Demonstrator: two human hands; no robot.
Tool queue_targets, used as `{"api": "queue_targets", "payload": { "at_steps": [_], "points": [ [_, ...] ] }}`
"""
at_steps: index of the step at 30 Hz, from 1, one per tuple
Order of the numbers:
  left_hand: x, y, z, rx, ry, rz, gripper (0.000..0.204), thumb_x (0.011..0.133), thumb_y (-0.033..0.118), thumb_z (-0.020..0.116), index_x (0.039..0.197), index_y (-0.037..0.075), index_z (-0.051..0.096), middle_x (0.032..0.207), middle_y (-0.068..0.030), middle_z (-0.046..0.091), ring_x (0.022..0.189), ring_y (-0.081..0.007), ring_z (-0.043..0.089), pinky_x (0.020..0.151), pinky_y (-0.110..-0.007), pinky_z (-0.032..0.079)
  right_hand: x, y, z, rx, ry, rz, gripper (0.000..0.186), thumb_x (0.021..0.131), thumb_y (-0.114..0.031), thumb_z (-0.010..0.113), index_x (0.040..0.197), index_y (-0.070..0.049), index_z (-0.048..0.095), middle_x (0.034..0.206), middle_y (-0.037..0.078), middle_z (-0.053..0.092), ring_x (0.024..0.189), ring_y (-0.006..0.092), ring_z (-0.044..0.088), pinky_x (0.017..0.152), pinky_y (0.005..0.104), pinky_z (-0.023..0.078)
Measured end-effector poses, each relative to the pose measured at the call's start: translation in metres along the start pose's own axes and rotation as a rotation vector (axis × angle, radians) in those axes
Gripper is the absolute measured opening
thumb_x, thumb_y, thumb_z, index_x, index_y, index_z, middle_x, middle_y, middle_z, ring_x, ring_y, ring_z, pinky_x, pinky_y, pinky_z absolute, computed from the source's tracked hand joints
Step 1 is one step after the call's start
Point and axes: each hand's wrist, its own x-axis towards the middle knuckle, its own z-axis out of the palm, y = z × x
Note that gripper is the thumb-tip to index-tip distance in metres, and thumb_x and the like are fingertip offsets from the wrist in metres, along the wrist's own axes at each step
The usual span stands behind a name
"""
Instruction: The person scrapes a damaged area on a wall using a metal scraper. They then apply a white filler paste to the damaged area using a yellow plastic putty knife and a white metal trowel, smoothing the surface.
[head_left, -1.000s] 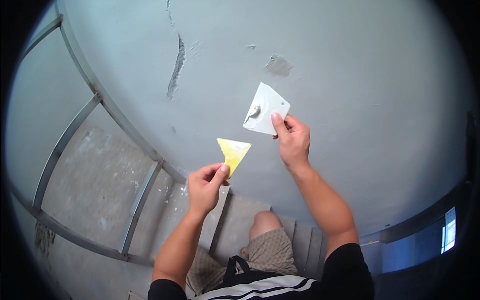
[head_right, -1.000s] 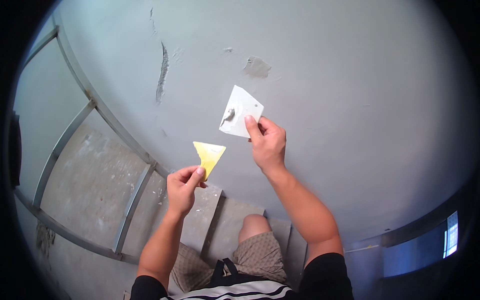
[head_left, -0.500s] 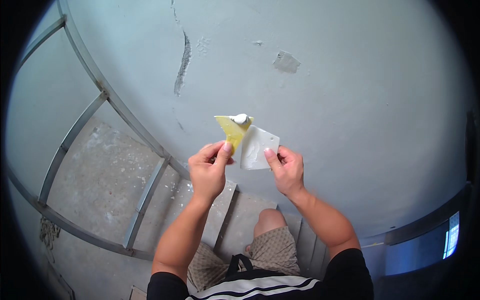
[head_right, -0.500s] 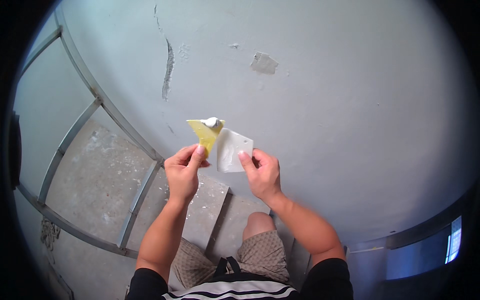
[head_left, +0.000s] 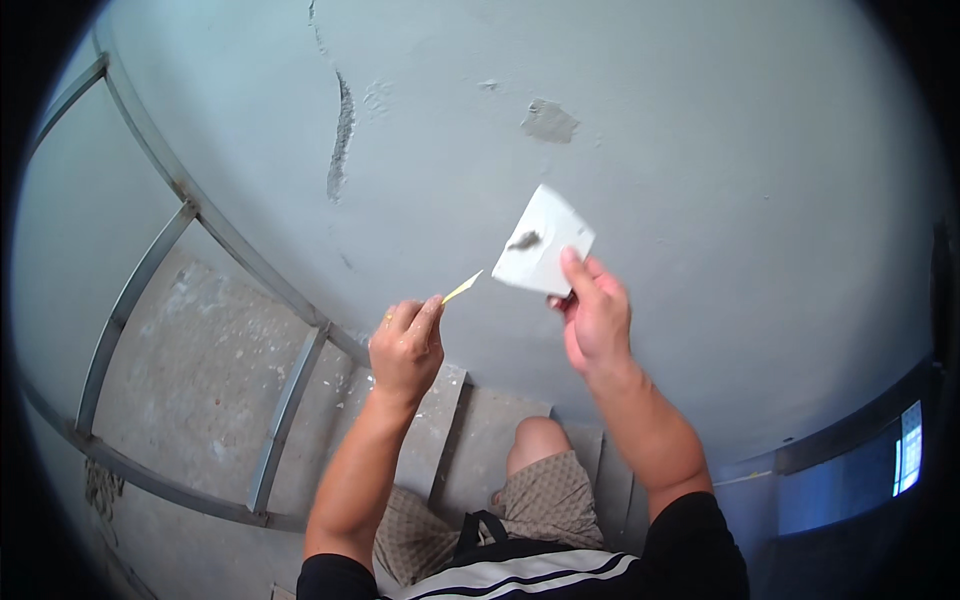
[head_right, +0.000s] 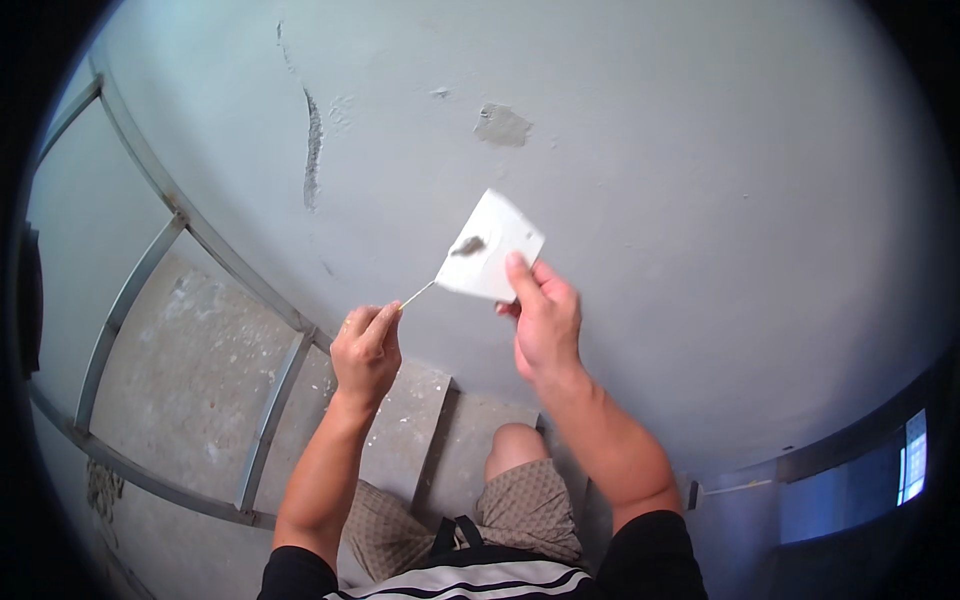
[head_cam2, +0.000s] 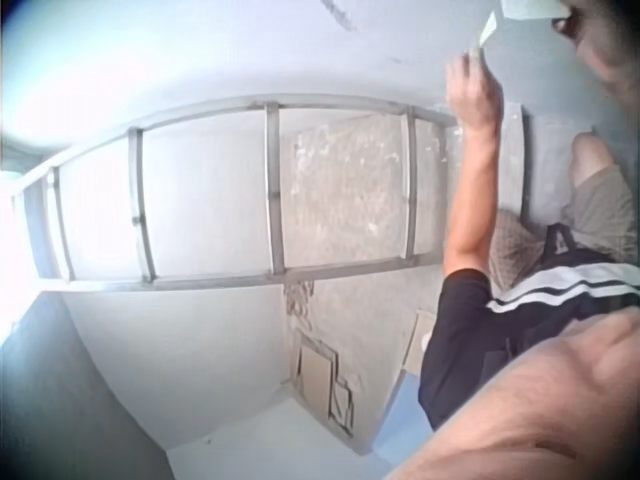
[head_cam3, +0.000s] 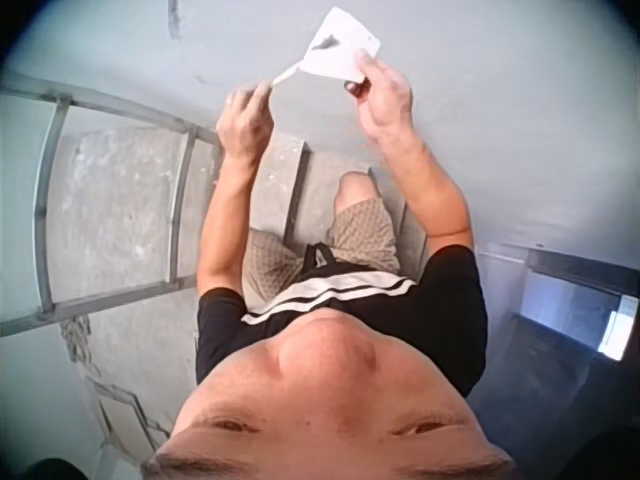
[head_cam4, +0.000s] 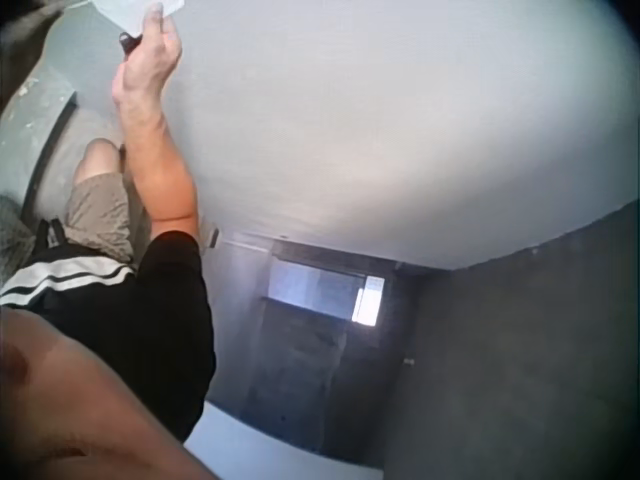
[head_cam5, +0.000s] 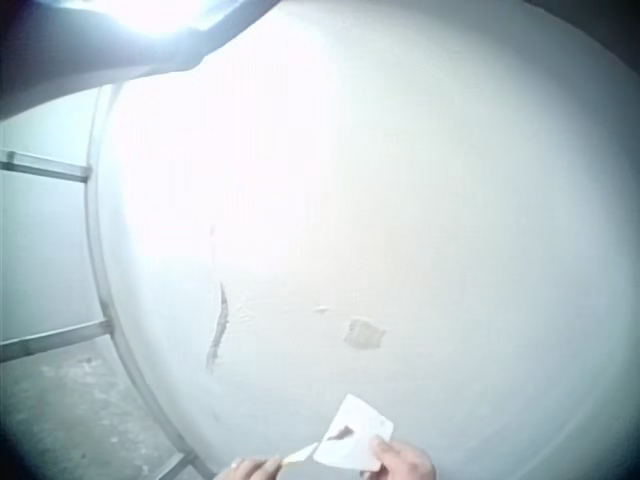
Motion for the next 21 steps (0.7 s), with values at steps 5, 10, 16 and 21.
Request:
{"api": "queue_targets", "payload": {
  "at_steps": [5, 10, 16, 21],
  "points": [
    [-0.031, 0.011, 0.012, -0.153, -0.038, -0.144, 0.008, 0.089, 0.006, 0.079, 0.097, 0.007, 0.077, 0.083, -0.0081, 0.069, 0.069, -0.0270, 0.067, 0.059, -0.038, 0.053, 0.055, -0.050, 0.014, -0.921, 0.239, -0.970, 0.017, 0.098, -0.018, 0.073, 0.094, -0.002, 0.076, 0.085, 0.004, 0.066, 0.070, 0.0178, 0.062, 0.057, 0.0318, 0.052],
    [-0.049, 0.015, 0.016, -0.190, -0.066, -0.187, 0.010, 0.088, 0.004, 0.079, 0.098, 0.007, 0.079, 0.082, -0.0087, 0.070, 0.067, -0.0260, 0.068, 0.059, -0.036, 0.053, 0.092, -0.069, 0.044, -1.354, 0.219, -1.655, 0.031, 0.080, 0.000, 0.081, 0.110, -0.005, 0.077, 0.089, 0.003, 0.066, 0.074, 0.0215, 0.066, 0.059, 0.0321, 0.054],
    [-0.057, 0.014, 0.011, -0.209, -0.060, -0.233, 0.010, 0.089, 0.004, 0.078, 0.099, 0.006, 0.079, 0.081, -0.0089, 0.070, 0.064, -0.0253, 0.067, 0.057, -0.035, 0.052, 0.115, -0.045, 0.051, -1.706, 0.126, -1.696, 0.027, 0.088, -0.005, 0.065, 0.113, -0.002, 0.077, 0.091, 0.004, 0.066, 0.073, 0.0192, 0.061, 0.060, 0.0308, 0.051],
    [-0.059, 0.013, 0.009, -0.223, -0.050, -0.244, 0.010, 0.090, 0.003, 0.078, 0.100, 0.006, 0.079, 0.081, -0.0094, 0.070, 0.064, -0.0248, 0.067, 0.057, -0.035, 0.052, 0.119, -0.030, 0.053, -1.790, 0.124, -1.667, 0.028, 0.088, -0.003, 0.063, 0.113, 0.001, 0.076, 0.084, 0.005, 0.061, 0.072, 0.0186, 0.058, 0.062, 0.0305, 0.049]
  ]
}}
